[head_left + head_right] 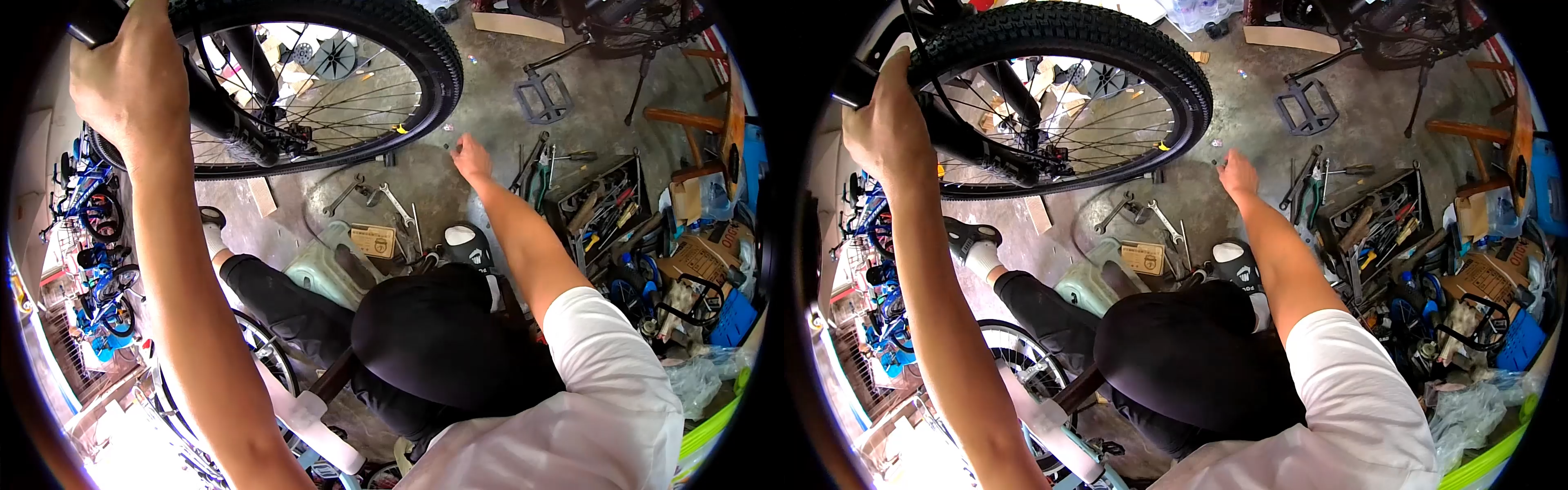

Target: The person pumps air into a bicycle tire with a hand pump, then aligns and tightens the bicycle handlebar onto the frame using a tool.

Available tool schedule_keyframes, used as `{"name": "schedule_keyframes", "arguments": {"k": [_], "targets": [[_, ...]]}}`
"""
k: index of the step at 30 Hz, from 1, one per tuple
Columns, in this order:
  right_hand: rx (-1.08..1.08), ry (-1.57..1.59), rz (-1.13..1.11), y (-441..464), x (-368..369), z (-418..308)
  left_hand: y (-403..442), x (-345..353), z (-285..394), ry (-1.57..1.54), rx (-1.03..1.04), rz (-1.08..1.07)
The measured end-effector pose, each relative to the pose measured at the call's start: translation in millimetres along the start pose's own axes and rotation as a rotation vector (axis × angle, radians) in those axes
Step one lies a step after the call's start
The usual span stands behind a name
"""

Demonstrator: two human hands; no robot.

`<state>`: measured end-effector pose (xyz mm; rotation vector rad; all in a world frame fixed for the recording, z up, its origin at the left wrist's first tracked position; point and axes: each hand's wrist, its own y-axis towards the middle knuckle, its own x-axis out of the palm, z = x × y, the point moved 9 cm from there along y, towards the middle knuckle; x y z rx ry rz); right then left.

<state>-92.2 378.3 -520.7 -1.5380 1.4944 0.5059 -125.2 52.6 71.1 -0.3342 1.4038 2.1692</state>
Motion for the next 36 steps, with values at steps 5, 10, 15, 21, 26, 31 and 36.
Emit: {"name": "schedule_keyframes", "arguments": {"k": [5, 10, 15, 21, 26, 31, 36], "targets": [[-0.028, -0.026, 0.008, 4, 8, -14, 0, -1, 0, -0.013, 0.009, 0.005], [-0.089, 0.029, 0.074, 12, 30, -14, 1, -1, 2, -0.026, 0.021, 0.008], [-0.066, -0.032, 0.030, 21, 41, -7, 0, -2, 1, -0.030, 0.029, 0.015], [-0.109, -0.043, 0.023, 17, 54, -1, -2, -2, 3, -0.020, 0.036, 0.027], [0.434, 1.251, -0.404, -62, 88, -53, -2, 1, 6, -0.008, 0.027, 0.027], [0.453, 1.861, -0.412, -73, 72, -150, -1, 2, 6, 0.004, 0.017, 0.016], [0.545, 1.962, -0.239, -59, 78, -168, -1, 3, 6, -0.006, -0.004, 0.006]]}}
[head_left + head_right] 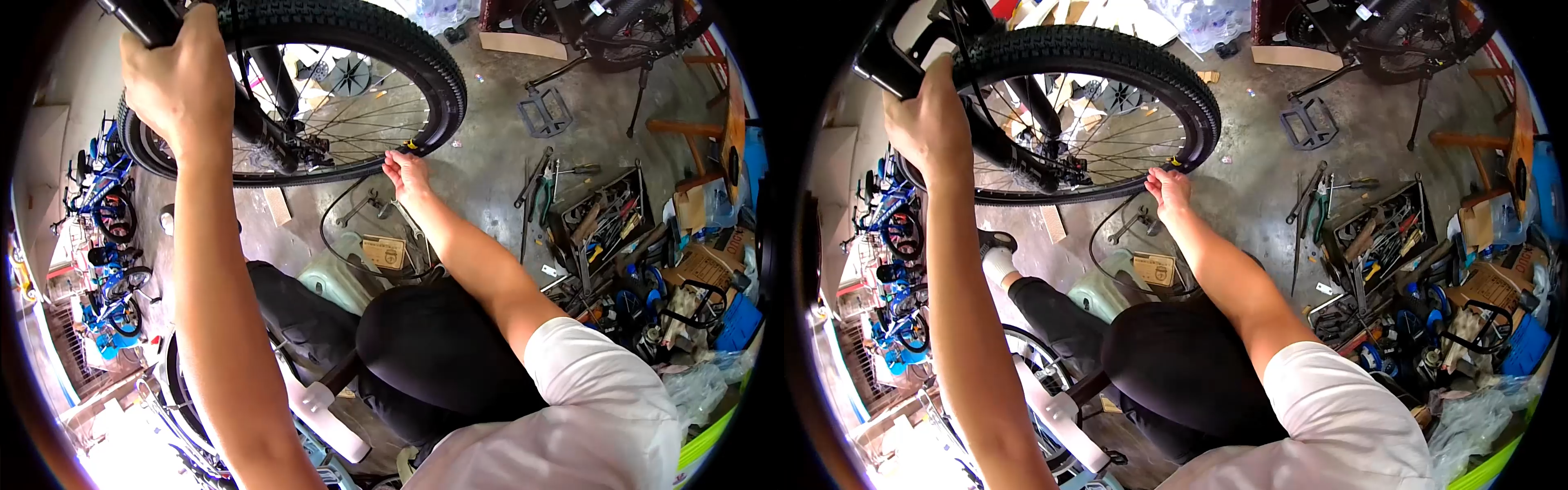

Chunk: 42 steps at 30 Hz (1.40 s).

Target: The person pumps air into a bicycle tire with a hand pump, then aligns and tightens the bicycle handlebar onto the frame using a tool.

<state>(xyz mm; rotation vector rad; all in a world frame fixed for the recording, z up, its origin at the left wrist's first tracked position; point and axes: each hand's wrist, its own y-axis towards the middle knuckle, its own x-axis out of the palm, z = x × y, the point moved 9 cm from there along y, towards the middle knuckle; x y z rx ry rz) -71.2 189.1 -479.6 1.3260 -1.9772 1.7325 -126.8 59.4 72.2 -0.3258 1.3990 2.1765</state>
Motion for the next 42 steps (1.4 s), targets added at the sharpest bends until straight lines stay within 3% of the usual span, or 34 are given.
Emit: {"name": "schedule_keyframes", "arguments": {"k": [16, 23, 25, 30, 32, 34, 35, 36, 38, 42], "targets": [[-0.013, 0.294, 0.126, 14, 6, -8, 1, 2, -3, -0.036, -0.035, -0.071], [-0.108, 0.113, 0.211, 11, 5, -15, -5, 1, -1, -0.010, -0.028, -0.050], [-0.106, 0.075, 0.209, 10, 3, -16, -8, -2, 13, -0.140, 0.020, -0.004], [-0.095, -0.122, 0.071, 1, -10, -25, -4, -2, 6, -0.065, -0.005, -0.023], [-0.088, -0.268, 0.040, -2, -24, -27, -3, 1, -1, -0.024, -0.036, -0.042], [-0.579, -1.212, 0.003, -32, 1, -60, -3, 1, 2, -0.050, -0.020, -0.028], [-0.750, -1.502, -0.145, -56, 20, -65, -3, 1, 3, -0.062, -0.012, -0.021], [-0.748, -1.506, -0.150, -59, 22, -70, -4, 0, 3, -0.072, -0.006, -0.015], [-1.106, -1.792, -0.469, -83, 52, -61, -4, -1, 1, -0.068, 0.007, -0.008], [-0.796, -2.245, -0.450, -55, 64, -65, -3, 0, 0, -0.044, 0.006, -0.017]]}}
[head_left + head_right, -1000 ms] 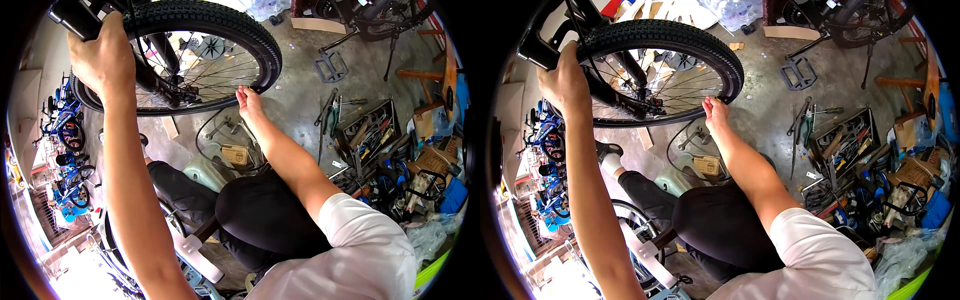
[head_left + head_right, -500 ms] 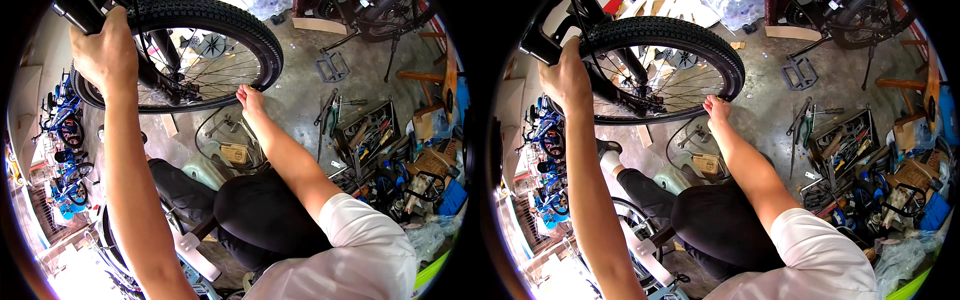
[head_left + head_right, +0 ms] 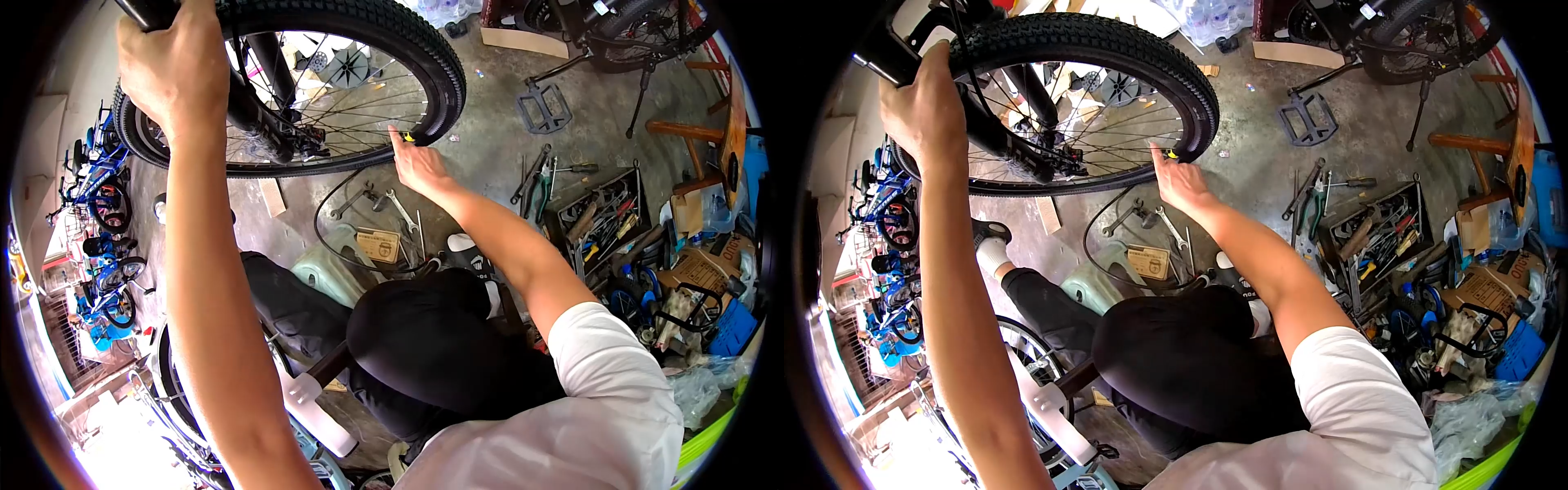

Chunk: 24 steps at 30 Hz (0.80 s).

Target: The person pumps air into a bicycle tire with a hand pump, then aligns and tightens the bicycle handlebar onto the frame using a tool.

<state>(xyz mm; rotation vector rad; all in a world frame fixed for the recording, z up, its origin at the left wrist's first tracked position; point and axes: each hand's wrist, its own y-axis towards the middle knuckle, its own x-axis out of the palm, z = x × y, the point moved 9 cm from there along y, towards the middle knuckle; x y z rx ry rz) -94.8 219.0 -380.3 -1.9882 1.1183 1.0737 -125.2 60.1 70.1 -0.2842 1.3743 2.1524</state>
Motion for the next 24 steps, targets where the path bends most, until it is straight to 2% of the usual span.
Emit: {"name": "schedule_keyframes", "arguments": {"k": [5, 7, 14, 16, 18, 19, 24], "targets": [[0.046, -0.064, -0.004, 3, 12, 11, 1, 1, -3, 0.034, -0.007, -0.009], [0.086, 0.075, -0.004, -3, 16, 12, 3, 0, -4, 0.048, -0.012, -0.021], [0.127, 0.176, 0.130, -23, 11, 12, 3, 1, 0, -0.008, 0.003, -0.004], [0.114, 0.206, 0.074, -22, 10, 10, 3, 0, -1, 0.008, 0.010, -0.002], [-0.101, 0.133, 0.145, -24, -3, -10, 0, 1, -1, 0.013, 0.010, -0.004], [-0.049, 0.098, 0.046, -20, -4, -10, -1, 1, -3, 0.010, 0.004, -0.008], [0.071, 0.042, 0.001, -7, 7, 5, 3, 1, -2, -0.004, -0.001, -0.015]]}}
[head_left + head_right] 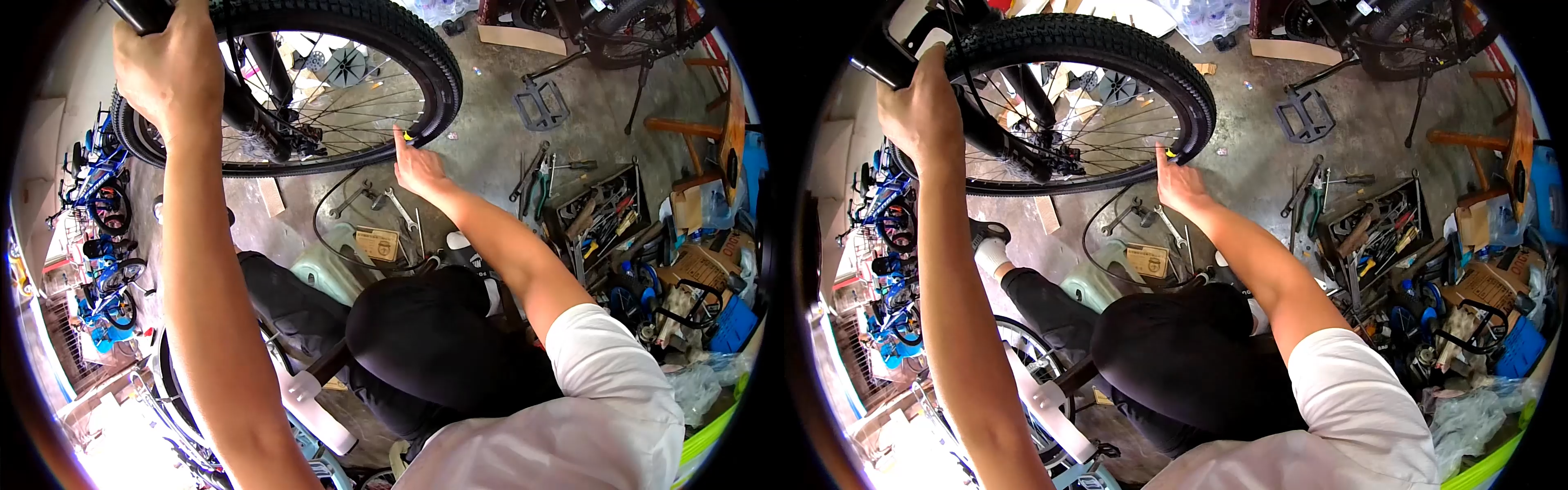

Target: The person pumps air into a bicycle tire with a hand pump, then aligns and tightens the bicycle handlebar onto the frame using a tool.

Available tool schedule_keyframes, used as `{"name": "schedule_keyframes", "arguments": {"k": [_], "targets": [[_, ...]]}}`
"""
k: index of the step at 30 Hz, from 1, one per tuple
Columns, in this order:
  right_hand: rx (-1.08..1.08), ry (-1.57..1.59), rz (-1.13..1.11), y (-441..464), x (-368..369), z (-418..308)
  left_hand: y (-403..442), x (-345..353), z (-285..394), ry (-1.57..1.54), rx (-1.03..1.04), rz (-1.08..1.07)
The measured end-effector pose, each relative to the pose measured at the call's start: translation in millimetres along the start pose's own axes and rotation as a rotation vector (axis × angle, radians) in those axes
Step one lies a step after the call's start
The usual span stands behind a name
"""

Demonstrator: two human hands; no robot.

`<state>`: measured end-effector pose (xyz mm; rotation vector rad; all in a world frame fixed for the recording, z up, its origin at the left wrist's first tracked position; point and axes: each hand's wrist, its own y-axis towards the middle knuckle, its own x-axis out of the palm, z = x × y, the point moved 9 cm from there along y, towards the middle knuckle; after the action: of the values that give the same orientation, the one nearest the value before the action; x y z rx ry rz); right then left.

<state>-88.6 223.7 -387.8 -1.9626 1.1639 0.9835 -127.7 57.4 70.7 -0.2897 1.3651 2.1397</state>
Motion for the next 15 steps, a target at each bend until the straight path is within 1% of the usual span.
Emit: {"name": "schedule_keyframes", "arguments": {"k": [4, 6, 7, 8, 10, 12, 14, 15], "targets": [[0.016, -0.001, 0.037, -3, -10, 3, -1, -1, 0, 0.000, -0.016, 0.018], [-0.221, -0.003, 0.107, -12, -12, -11, -1, 1, 1, -0.004, -0.012, 0.010], [-0.262, -0.020, 0.163, -17, -14, -14, 0, 2, 1, -0.011, -0.011, 0.007], [-0.262, -0.019, 0.164, -16, -14, -12, 0, 2, 0, -0.015, -0.009, 0.005], [-0.138, -0.020, 0.105, -13, -11, -4, 1, 1, -1, -0.015, -0.005, -0.004], [-0.128, -0.033, 0.101, -10, -10, -5, -2, 2, 0, -0.009, -0.002, -0.016], [-0.058, -0.037, 0.031, -6, -16, -6, -4, 0, 11, -0.111, 0.058, 0.037], [-0.120, 0.022, 0.128, -2, -26, -15, -3, 0, 12, -0.114, 0.060, 0.041]]}}
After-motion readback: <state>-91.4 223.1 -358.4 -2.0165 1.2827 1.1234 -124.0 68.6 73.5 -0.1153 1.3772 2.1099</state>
